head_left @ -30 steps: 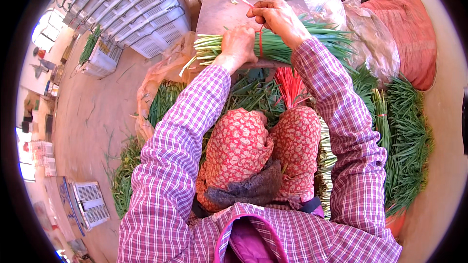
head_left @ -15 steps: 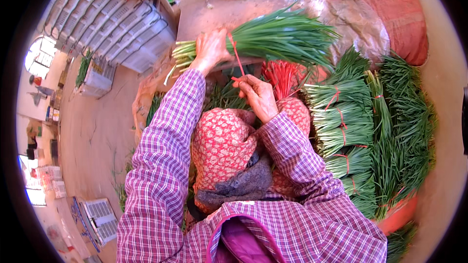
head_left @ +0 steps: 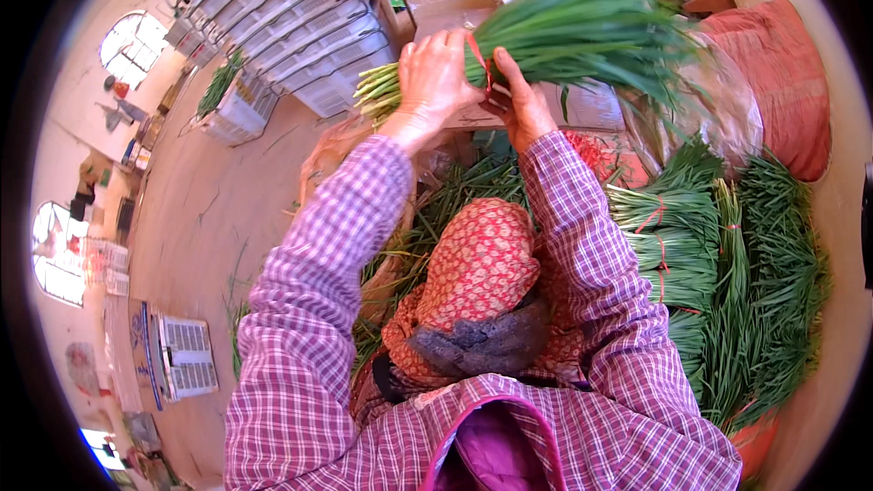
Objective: The person bundles green onions by hand, securing them with a red tie and picking through a pile to remove damaged pieces.
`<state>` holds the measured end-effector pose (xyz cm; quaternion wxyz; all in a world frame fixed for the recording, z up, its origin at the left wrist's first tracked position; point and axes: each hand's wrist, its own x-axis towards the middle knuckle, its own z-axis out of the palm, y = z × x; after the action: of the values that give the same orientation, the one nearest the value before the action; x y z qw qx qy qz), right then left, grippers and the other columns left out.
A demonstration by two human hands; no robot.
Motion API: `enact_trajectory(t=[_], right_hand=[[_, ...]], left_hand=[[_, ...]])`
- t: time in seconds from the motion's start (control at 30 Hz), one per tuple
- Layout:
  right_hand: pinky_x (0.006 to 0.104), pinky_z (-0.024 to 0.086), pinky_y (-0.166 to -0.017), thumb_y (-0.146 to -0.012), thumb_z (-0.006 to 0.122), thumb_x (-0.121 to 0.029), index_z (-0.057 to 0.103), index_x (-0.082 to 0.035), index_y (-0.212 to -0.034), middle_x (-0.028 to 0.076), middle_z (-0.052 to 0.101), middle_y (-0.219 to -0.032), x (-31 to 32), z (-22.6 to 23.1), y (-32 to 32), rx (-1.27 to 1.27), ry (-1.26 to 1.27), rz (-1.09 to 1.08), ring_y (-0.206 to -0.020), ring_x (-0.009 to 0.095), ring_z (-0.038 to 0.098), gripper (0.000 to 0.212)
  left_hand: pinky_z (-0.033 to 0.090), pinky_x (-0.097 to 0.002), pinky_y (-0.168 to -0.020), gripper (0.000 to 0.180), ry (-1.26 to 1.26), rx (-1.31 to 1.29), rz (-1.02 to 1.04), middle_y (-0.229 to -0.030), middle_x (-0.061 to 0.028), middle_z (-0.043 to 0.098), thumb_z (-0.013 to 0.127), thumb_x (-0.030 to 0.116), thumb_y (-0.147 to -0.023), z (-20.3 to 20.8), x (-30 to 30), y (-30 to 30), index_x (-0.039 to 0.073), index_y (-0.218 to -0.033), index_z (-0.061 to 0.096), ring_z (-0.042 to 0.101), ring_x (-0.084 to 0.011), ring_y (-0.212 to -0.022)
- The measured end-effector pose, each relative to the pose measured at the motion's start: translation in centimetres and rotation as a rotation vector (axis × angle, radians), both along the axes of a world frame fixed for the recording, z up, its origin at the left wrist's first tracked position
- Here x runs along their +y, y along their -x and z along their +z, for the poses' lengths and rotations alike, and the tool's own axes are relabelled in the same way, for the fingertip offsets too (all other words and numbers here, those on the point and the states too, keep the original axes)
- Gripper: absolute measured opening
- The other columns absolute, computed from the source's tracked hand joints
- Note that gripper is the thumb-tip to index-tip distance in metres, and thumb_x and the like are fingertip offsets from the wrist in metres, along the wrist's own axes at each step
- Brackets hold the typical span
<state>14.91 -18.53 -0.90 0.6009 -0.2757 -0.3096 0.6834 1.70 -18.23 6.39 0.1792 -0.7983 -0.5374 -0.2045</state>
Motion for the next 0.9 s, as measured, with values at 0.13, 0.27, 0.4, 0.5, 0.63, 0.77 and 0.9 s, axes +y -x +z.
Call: enact_trajectory(t=[0.13,0.27,0.4,0.5,0.63,0.77,0.9], right_hand=[[0.0327,0.054,-0.078,-0.077,0.075,-0.052,0.06,-0.006,-0.121,0.008,0.067,-0.108,-1.7,6.7,0.6,-0.34,-0.286,-0.069,-0.092,0.019,0.064,0.065],[0.029,0.054,-0.078,-0.083,0.068,-0.054,0.063,-0.007,-0.123,0.006,0.066,-0.108,-2.0,12.3,2.4,-0.616,-0.73,0.213,-0.089,0.014,0.064,0.062],[0.0253,0.053,-0.065,-0.075,0.069,-0.065,0.069,-0.003,-0.11,0.008,0.066,-0.084,-3.8,17.1,8.2,-0.975,-0.688,0.397,-0.07,0.013,0.062,0.07],[0.0318,0.055,-0.072,-0.076,0.07,-0.065,0.066,0.001,-0.112,0.014,0.068,-0.092,-3.2,15.2,10.5,-1.061,-0.915,0.177,-0.077,0.021,0.066,0.075],[0.038,0.052,-0.082,-0.083,0.072,-0.044,0.064,-0.001,-0.116,0.018,0.068,-0.102,-5.3,11.7,10.3,-0.947,-1.103,-0.397,-0.093,0.027,0.067,0.055],[0.0412,0.049,-0.09,-0.086,0.067,-0.027,0.065,-0.01,-0.113,0.012,0.062,-0.112,-11.5,9.0,9.0,-1.002,-1.191,-0.208,-0.105,0.03,0.058,0.032],[0.0418,0.047,-0.096,-0.08,0.068,-0.014,0.066,-0.012,-0.101,0.007,0.058,-0.119,-13.4,8.0,11.6,-1.017,-1.449,-0.217,-0.111,0.03,0.055,0.021]], left_hand=[[0.038,-0.0389,-0.109,0.095,0.518,-0.46,-0.373,-0.14,-0.0178,0.049,0.083,0.035,-0.071,6.8,-4.2,7.5,0.006,-0.148,0.035,0.051,-0.0267,-0.128],[0.035,-0.0397,-0.113,0.084,0.769,-0.754,-0.421,-0.147,-0.0158,0.043,0.073,0.039,-0.084,10.4,-4.9,16.9,0.006,-0.149,0.032,0.035,-0.0278,-0.139],[0.045,-0.0444,-0.107,0.089,1.095,-1.347,-0.569,-0.133,-0.0202,0.054,0.072,0.057,-0.079,5.7,-6.3,20.5,-0.001,-0.139,0.042,0.056,-0.0315,-0.122],[0.048,-0.0468,-0.103,0.097,1.046,-1.438,-0.828,-0.133,-0.0234,0.053,0.068,0.064,-0.077,2.6,-9.7,16.6,-0.001,-0.142,0.038,0.058,-0.0352,-0.118],[0.049,-0.0511,-0.101,0.108,0.746,-1.692,-0.651,-0.136,-0.0248,0.049,0.073,0.069,-0.067,-0.6,-12.7,18.7,0.0,-0.143,0.036,0.053,-0.0415,-0.123],[0.049,-0.0523,-0.1,0.091,0.574,-1.811,-0.683,-0.131,-0.025,0.052,0.068,0.065,-0.075,-0.4,-14.2,21.0,0.002,-0.137,0.043,0.054,-0.0398,-0.121],[0.049,-0.054,-0.099,0.082,0.519,-1.926,-0.644,-0.128,-0.0257,0.055,0.065,0.062,-0.081,-0.2,-15.1,22.4,0.003,-0.134,0.046,0.054,-0.042,-0.12]])
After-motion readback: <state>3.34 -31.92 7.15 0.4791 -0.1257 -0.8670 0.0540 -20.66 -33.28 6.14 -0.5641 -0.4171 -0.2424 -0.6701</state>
